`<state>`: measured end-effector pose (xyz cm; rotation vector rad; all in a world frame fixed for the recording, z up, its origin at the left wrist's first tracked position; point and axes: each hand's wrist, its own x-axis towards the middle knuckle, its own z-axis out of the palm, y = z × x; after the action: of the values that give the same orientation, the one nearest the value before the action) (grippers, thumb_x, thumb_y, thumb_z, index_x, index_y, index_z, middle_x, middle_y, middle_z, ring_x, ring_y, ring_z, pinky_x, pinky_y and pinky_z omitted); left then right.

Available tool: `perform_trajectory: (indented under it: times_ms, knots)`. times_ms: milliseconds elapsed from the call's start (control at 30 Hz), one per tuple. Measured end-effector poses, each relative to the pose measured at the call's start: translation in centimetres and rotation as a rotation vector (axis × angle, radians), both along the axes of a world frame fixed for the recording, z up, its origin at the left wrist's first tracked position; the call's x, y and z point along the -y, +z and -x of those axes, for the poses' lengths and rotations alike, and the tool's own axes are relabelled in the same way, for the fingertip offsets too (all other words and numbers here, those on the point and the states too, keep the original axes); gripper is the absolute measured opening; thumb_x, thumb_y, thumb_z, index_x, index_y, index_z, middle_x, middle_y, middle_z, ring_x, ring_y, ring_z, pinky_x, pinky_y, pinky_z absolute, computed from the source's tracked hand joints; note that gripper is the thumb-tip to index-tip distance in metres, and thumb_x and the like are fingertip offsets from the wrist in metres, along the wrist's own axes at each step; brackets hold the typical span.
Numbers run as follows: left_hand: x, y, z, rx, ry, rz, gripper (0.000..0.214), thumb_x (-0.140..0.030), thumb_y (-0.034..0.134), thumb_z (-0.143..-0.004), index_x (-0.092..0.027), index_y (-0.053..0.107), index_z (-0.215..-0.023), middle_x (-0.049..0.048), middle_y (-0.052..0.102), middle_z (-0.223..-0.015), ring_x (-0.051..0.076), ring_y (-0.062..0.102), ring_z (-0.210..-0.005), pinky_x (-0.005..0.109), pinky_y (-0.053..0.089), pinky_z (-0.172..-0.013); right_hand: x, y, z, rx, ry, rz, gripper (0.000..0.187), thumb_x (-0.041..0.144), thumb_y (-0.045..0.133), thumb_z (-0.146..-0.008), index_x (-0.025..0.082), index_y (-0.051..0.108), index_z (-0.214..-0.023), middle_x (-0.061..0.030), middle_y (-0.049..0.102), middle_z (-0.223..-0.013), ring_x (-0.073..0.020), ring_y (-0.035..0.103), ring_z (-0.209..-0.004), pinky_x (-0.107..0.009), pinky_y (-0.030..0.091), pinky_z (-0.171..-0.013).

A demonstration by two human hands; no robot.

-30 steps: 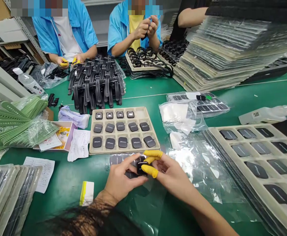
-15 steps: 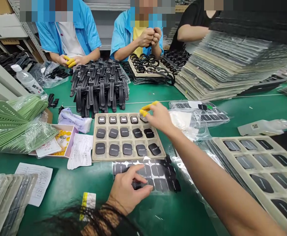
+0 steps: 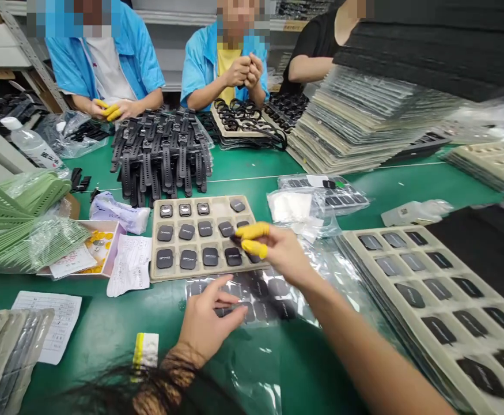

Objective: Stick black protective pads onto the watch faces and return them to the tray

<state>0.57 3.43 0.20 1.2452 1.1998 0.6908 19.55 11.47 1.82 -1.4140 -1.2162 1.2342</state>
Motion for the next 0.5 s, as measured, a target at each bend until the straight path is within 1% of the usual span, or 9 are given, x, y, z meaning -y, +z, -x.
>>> perform_trajectory:
  times_ms: [33,67,100,167,200,267,333,400,500]
  knots:
    - [0.0,0.1,0.0,0.0,0.019,0.01,0.062,-0.024,0.077,-0.072,-0.017,0.06,-0.132,0.0031,0.08,-0.09,0.018,0.077,-0.084,0.032,0.063,-0.09,2.5,-0.1,0.7,-0.059,-0.042,0.001,0.029,0.044,0.083,-0.071,0.02,0.07,-0.079,-0.0065,0.073,-0.091,-0.0207,0.07,-0.086,-0.038,0.059,-0.082]
    - [0.0,0.1,-0.1,-0.003,0.033,0.017,0.07,-0.024,0.078,-0.071,-0.017,0.056,-0.137,0.0027,0.08,-0.091,0.018,0.077,-0.086,0.032,0.063,-0.091,4.7,-0.3,1.5,-0.109,-0.088,0.03,0.027,0.043,0.083,-0.071,0.021,0.069,-0.08,-0.0052,0.072,-0.089,-0.0199,0.07,-0.084,-0.036,0.06,-0.08]
    - [0.0,0.1,-0.1,-0.011,0.042,0.018,0.076,-0.024,0.079,-0.07,-0.017,0.052,-0.141,0.002,0.079,-0.091,0.018,0.077,-0.086,0.031,0.063,-0.091,6.4,-0.5,2.3,-0.145,-0.095,0.103,0.029,0.041,0.084,-0.07,0.024,0.07,-0.089,-0.004,0.071,-0.091,-0.0189,0.07,-0.08,-0.035,0.061,-0.076]
    - [-0.1,0.0,-0.2,-0.035,0.061,0.0,0.081,-0.024,0.079,-0.069,-0.016,0.049,-0.144,0.0006,0.078,-0.086,0.018,0.077,-0.084,0.031,0.064,-0.088,8.4,-0.9,3.6,-0.158,-0.063,0.185,0.037,0.038,0.082,-0.073,0.027,0.07,-0.107,-0.0046,0.067,-0.103,-0.0186,0.071,-0.081,-0.036,0.063,-0.075]
    - [-0.1,-0.2,-0.2,-0.045,0.069,-0.011,0.08,-0.024,0.079,-0.069,-0.015,0.049,-0.143,0.0002,0.078,-0.084,0.018,0.076,-0.082,0.031,0.064,-0.086,8.7,-1.1,4.0,-0.132,-0.042,0.192,0.037,0.037,0.08,-0.075,0.028,0.07,-0.11,-0.0057,0.065,-0.11,-0.0189,0.071,-0.084,-0.036,0.063,-0.077]
    - [-0.2,-0.5,-0.2,-0.047,0.083,-0.027,0.075,-0.027,0.08,-0.07,-0.015,0.053,-0.139,0.0004,0.077,-0.082,0.018,0.076,-0.08,0.032,0.064,-0.085,8.7,-1.1,4.1,-0.03,-0.03,0.156,0.025,0.034,0.075,-0.079,0.026,0.074,-0.103,-0.0068,0.062,-0.114,-0.0193,0.071,-0.087,-0.036,0.063,-0.079]
    - [-0.2,-0.9,-0.1,-0.028,0.083,-0.051,0.068,-0.03,0.081,-0.071,-0.016,0.057,-0.134,0.0017,0.078,-0.084,0.019,0.077,-0.081,0.033,0.064,-0.087,8.4,-0.9,3.6,0.083,-0.045,0.104,0.015,0.031,0.073,-0.08,0.026,0.075,-0.094,-0.006,0.064,-0.104,-0.0193,0.071,-0.081,-0.036,0.062,-0.073]
    - [-0.2,-1.2,0.0,-0.022,0.069,-0.08,0.062,-0.033,0.083,-0.071,-0.019,0.063,-0.127,0.0027,0.079,-0.087,0.021,0.077,-0.082,0.034,0.065,-0.088,8.4,-0.9,3.0,0.183,-0.037,0.045,0.012,0.027,0.073,-0.08,0.027,0.075,-0.092,-0.0047,0.066,-0.092,-0.0202,0.07,-0.077,-0.037,0.062,-0.068]
    - [-0.2,-1.4,0.1,-0.038,0.047,-0.119,0.055,-0.035,0.085,-0.069,-0.021,0.069,-0.12,0.003,0.08,-0.089,0.023,0.078,-0.082,0.037,0.065,-0.087,8.8,-1.1,2.8,0.353,-0.015,-0.048,0.011,0.027,0.073,-0.082,0.03,0.075,-0.092,-0.0038,0.067,-0.082,-0.0213,0.068,-0.073,-0.036,0.06,-0.06]
